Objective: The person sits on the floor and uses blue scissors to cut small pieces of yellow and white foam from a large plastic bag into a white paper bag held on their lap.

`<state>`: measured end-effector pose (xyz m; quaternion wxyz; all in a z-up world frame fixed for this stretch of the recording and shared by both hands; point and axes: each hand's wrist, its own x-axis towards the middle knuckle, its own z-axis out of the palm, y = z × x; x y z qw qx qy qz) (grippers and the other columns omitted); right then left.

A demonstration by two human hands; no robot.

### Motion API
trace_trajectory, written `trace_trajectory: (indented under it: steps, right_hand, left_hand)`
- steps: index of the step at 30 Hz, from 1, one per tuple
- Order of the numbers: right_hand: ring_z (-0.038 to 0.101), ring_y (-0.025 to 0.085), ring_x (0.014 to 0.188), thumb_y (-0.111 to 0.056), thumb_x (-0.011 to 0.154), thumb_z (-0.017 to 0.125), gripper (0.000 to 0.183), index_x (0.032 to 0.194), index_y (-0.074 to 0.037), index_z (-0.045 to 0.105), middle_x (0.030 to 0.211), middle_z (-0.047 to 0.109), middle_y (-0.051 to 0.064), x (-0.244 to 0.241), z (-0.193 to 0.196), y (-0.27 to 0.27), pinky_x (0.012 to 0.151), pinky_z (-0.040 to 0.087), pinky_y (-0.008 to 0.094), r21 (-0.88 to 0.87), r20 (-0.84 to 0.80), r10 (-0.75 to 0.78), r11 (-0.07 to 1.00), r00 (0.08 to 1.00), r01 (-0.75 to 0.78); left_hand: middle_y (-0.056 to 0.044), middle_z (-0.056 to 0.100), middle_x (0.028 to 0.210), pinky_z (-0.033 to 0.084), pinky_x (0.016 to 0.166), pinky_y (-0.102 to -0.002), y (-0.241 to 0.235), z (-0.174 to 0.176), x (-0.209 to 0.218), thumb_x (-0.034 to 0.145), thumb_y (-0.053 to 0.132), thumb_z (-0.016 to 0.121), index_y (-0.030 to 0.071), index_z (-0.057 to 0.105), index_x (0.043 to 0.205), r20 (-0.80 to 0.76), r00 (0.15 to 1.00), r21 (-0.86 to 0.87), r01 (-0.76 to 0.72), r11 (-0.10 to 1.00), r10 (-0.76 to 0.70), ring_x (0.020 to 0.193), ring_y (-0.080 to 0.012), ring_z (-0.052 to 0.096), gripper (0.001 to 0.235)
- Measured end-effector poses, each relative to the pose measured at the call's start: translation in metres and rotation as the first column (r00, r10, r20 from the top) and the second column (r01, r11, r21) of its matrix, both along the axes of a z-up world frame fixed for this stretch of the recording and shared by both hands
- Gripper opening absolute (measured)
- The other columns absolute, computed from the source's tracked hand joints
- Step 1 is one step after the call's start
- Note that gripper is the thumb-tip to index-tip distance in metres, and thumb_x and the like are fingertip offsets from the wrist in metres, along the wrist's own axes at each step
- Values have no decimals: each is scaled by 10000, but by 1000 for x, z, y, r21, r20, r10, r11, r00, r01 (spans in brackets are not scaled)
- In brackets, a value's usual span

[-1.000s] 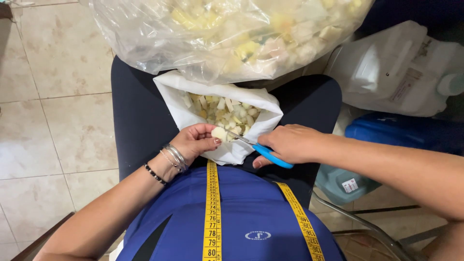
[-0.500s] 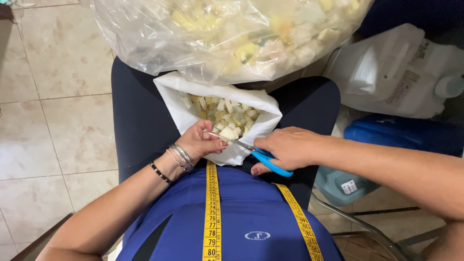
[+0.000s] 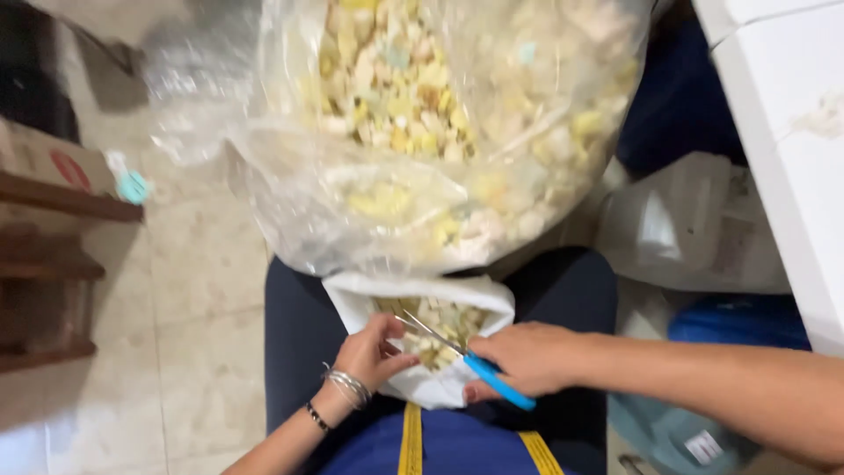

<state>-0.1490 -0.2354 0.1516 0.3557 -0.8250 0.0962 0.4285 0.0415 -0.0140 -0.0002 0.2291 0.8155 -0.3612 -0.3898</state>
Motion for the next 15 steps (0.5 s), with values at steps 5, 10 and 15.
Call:
trace_trajectory:
  steps: [5, 10, 15]
  right_hand:
    - [622, 377, 773, -682, 861, 663, 602, 962, -123, 466, 850, 611, 98, -11, -5, -3, 613, 441, 497, 148, 587, -39, 987, 809, -60]
    - [633, 386, 717, -710, 828, 635, 693, 1130, -93, 543, 834, 626, 113, -11, 4, -10, 589, 474, 471, 199, 726, -130, 980, 676, -25]
    - [643, 383, 685, -740, 826, 601, 773, 1204, -68, 549, 840, 633, 112, -10, 5, -14, 620, 499, 473, 215, 722, -218, 973, 657, 87]
  left_hand:
    - [50, 743, 754, 534, 561, -260, -63, 93, 42, 927, 242, 689, 188, 720, 901, 308, 943, -413, 250, 876, -124, 580, -95, 649, 68]
    - [-7, 743, 843, 570, 636, -278, -183, 142, 101, 1006, 194, 622, 138, 710, 995, 480, 874, -370, 285, 884, -81, 704, -143, 688, 106]
    - [-41, 773, 1080, 643, 755, -338, -303, 61, 202, 928, 10, 667, 154, 743, 1155, 582, 813, -233, 194, 953, -23, 825, -182, 738, 280]
